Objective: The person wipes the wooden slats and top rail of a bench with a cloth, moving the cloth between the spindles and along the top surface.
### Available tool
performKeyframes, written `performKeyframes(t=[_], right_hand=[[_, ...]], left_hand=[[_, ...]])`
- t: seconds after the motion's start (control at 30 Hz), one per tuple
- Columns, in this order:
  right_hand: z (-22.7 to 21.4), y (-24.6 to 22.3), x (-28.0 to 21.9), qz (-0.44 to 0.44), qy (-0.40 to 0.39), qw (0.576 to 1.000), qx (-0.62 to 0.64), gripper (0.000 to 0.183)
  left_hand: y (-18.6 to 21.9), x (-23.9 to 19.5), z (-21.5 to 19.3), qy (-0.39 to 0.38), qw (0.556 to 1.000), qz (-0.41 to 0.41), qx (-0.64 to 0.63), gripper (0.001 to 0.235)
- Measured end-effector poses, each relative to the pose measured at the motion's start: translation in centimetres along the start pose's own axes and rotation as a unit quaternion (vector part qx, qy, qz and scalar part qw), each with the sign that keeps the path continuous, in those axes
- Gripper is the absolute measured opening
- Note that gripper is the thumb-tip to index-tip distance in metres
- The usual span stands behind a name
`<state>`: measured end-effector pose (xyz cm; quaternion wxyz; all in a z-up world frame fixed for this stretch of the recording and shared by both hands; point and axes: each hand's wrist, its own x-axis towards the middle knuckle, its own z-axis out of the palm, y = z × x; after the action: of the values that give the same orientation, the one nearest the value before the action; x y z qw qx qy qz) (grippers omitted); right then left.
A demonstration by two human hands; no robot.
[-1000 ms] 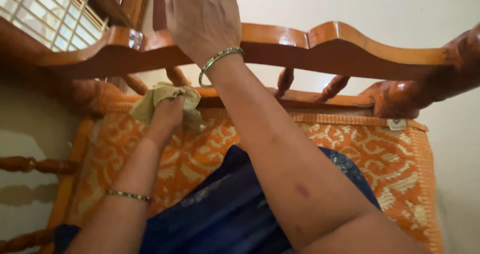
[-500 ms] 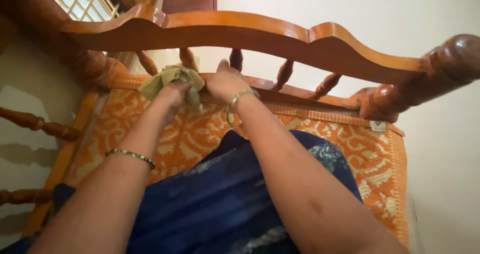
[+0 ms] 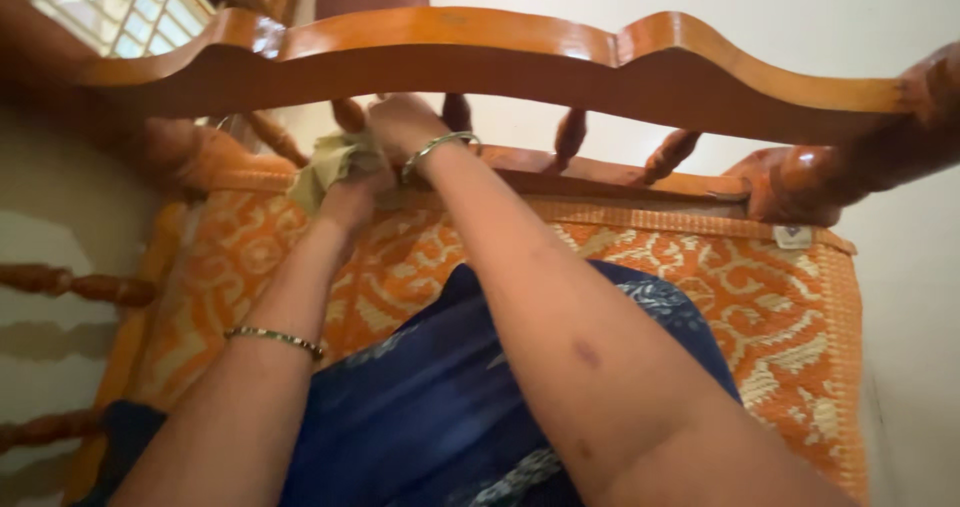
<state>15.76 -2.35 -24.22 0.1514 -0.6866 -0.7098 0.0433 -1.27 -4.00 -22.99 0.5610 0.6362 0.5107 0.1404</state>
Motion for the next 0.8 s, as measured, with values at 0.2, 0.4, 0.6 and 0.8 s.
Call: performKeyframes(t=[0.2, 0.4, 0.6, 0.8], right_hand=[[-0.1, -0.2, 0.4, 0.228, 0.032, 0.897, 0.376, 0.035], [-1.2, -0.1, 0.5, 0.052, 0.091, 0.969, 0.222, 0.066], [-0.8, -0.1, -0.4, 0.215, 0.075, 0.883, 0.411, 0.056], [-0.6, 0.2, 0.1, 0.129, 0.07, 0.896, 0.419, 0.051]], left_hand=[[-1.7, -0.1, 1.7, 0.053, 0.99, 0.064, -0.115, 0.027], [-3.9, -1.7, 4.7, -0.094, 0.937, 0.113, -0.316, 0.018], [-1.9, 1.0, 2.6, -0.012, 0.983, 0.096, -0.153, 0.034], [1.8, 0.9, -0.5, -0.007, 0.98, 0.181, -0.085, 0.033]])
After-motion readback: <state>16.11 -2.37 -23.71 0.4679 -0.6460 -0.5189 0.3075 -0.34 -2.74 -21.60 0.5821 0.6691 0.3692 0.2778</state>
